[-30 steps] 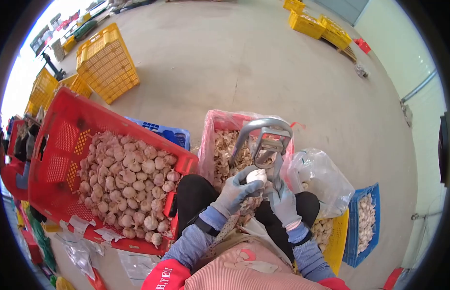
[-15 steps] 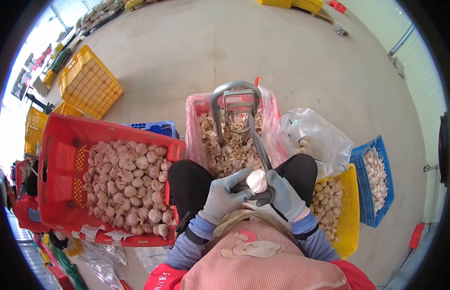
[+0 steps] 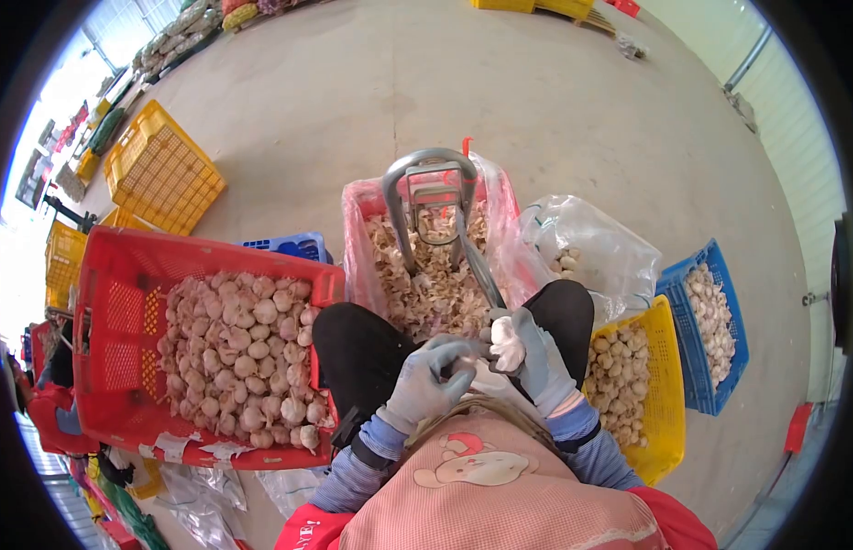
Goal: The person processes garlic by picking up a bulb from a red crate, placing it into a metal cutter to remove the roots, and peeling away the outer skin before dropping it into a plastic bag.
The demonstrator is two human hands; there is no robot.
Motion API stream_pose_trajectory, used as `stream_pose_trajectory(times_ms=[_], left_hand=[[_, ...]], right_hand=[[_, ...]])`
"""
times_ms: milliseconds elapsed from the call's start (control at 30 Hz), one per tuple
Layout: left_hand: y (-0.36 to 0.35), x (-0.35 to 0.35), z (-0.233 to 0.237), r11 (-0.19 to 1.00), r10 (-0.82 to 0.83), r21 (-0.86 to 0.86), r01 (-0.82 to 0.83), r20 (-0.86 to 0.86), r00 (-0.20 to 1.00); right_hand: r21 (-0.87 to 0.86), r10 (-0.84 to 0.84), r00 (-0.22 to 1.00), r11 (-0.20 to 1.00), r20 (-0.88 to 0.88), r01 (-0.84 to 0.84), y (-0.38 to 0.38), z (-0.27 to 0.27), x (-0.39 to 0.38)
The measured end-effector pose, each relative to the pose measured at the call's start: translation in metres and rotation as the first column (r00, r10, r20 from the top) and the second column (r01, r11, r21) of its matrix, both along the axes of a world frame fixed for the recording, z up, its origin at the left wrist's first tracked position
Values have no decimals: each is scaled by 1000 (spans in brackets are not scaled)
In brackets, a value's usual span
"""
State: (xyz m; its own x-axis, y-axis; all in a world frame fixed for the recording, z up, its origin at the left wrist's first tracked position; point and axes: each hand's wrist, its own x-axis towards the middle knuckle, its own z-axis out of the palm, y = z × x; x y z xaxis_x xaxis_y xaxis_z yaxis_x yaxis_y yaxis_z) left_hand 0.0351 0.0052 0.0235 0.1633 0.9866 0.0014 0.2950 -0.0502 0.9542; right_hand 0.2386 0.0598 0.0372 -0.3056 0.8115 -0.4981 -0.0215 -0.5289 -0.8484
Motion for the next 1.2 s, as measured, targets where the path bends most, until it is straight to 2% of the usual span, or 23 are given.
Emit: stream_pose_trajectory(times_ms=[33,100,133,200,233,300,367,400,467,500,533,600,667,700,767,833,900,933,967,1000,1033,1100,1200], left_hand=[[-2,4,3,993,118,-17,-117,91,989],[-1,13,15,987,159,-47,-153,185,970],[0,19,18,983,182,-64,-172,230,956],[1,31,-1,976,210,22,-216,153,966],[1,35,-8,972,227,27,-234,150,962],[-4,29,-12,983,185,-26,-183,71,980],[-10,14,-20,972,204,119,-201,-8,979],[-13,5,-22,960,215,191,-202,-46,976],[-19,-16,-12,919,382,92,-383,28,924],[-21,-31,-18,858,496,52,-510,169,852],[-26,-54,-17,763,621,-7,-647,285,730],[-35,-103,-7,488,791,-141,-861,489,368],[-41,-153,11,24,848,-261,-965,516,-119],[-57,-180,1,-8,889,-193,-981,448,-95],[-75,-233,-47,-34,950,-65,-997,308,-53],[-74,-249,-77,232,973,-9,-973,21,231],[-64,-248,-86,475,830,23,-880,-344,439],[-48,-236,-84,586,691,38,-809,-545,474],[-39,-230,-96,605,640,86,-792,-643,420],[-30,-226,-114,629,584,130,-766,-730,356],[-24,-224,-122,657,524,170,-734,-803,283],[-22,-232,-129,632,594,103,-768,-700,396],[-34,-238,-134,548,737,18,-836,-484,472]], right_hand=[[28,-28,999,999,-43,29,-1,-4,0],[80,-76,989,993,-130,86,-5,-18,-4],[169,-69,995,982,-71,80,-8,-21,-7],[342,-64,997,939,49,44,-13,-24,-15],[315,-136,987,943,83,104,-10,-25,-16],[264,-327,944,908,-43,326,-3,-26,-13],[243,-499,857,822,-126,515,10,-11,-1],[394,-507,860,780,-60,487,26,-14,16],[660,-562,801,684,205,311,59,-9,46],[745,-554,699,665,453,45,75,-26,69],[756,-593,504,620,628,-211,91,-42,92],[759,-593,519,622,616,-190,119,-57,119],[773,-562,719,632,408,55,112,-30,94],[753,-555,784,633,279,180,108,-16,81],[754,-491,827,643,273,133,96,-11,59],[732,-479,829,669,290,131,79,-8,36],[656,-400,843,751,361,76,66,-22,28],[615,-361,846,787,393,49,62,-26,23],[598,-316,872,801,374,34,54,-19,9],[605,-231,839,784,493,-139,53,-29,10],[614,-209,872,779,443,-126,51,-25,-1],[615,-178,922,785,343,-77,49,-20,-25],[752,-295,876,650,381,-109,61,-35,-46]])
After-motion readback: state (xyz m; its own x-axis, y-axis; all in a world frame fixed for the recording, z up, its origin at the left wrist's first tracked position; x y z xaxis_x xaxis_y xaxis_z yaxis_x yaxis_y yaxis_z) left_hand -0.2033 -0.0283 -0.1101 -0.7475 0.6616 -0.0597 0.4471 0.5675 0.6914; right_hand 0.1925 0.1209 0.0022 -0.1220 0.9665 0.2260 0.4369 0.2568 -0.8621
